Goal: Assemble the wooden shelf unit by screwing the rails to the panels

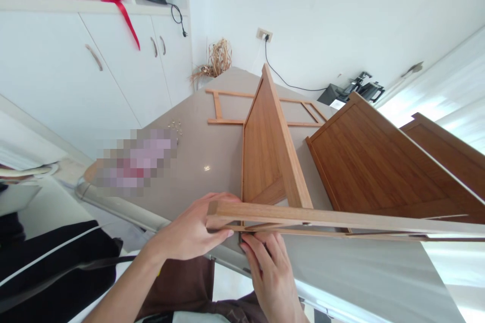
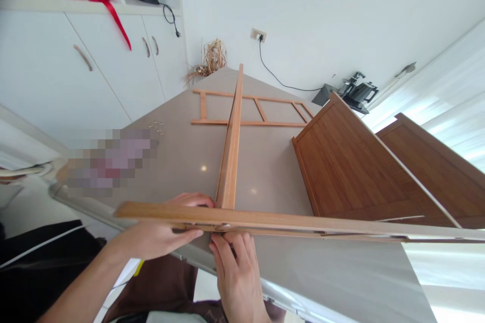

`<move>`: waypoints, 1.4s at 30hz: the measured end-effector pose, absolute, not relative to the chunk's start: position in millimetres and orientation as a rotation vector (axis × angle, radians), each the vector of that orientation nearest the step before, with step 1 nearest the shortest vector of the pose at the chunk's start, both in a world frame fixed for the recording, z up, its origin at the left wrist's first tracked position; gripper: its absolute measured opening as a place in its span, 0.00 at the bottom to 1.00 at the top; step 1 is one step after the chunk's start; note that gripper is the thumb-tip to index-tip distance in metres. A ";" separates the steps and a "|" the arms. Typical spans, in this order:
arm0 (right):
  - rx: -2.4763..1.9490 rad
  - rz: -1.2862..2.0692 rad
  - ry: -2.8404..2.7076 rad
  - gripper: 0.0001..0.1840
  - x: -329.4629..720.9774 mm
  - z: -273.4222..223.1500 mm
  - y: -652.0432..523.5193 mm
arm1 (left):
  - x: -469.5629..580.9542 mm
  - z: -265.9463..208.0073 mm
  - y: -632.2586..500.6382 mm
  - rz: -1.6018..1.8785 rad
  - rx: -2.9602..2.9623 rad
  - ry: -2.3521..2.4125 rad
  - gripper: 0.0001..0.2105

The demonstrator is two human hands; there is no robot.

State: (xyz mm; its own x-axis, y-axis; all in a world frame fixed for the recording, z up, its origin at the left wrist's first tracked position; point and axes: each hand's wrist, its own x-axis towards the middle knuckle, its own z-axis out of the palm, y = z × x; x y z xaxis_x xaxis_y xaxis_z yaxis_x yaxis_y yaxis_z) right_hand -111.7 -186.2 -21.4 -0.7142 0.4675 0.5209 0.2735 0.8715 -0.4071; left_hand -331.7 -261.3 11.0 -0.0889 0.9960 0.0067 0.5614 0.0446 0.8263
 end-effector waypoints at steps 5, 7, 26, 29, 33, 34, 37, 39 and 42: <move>-0.527 0.467 -2.372 0.08 -111.5 -18.7 -185.4 | -331.5 11.7 -263.4 0.891 1.581 1.777 0.16; -0.526 0.498 -2.368 0.08 -111.0 -18.4 -185.3 | -330.9 10.8 -263.4 0.877 1.576 1.772 0.12; -0.560 0.177 -2.365 0.06 -104.9 -26.5 -183.4 | -329.7 15.6 -259.3 0.933 1.574 1.662 0.19; -0.584 0.138 -2.369 0.05 -104.4 -27.4 -181.7 | -328.4 13.5 -259.2 0.969 1.571 1.664 0.19; -0.621 0.084 -2.356 0.04 -98.1 -37.3 -181.4 | -331.5 4.2 -258.6 0.966 1.581 1.633 0.23; -0.647 0.080 -2.355 0.05 -95.3 -41.4 -181.8 | -333.5 0.8 -258.0 0.955 1.587 1.615 0.22; -0.688 0.079 -2.365 0.10 -87.5 -53.9 -183.4 | -340.2 -9.6 -255.3 0.917 1.622 1.562 0.20; -0.697 0.097 -2.364 0.10 -84.8 -59.5 -185.5 | -343.4 -13.0 -253.3 0.896 1.641 1.554 0.20; -0.748 0.125 -2.356 0.09 -85.1 -60.4 -191.3 | -344.7 -10.1 -250.2 0.845 1.651 1.566 0.20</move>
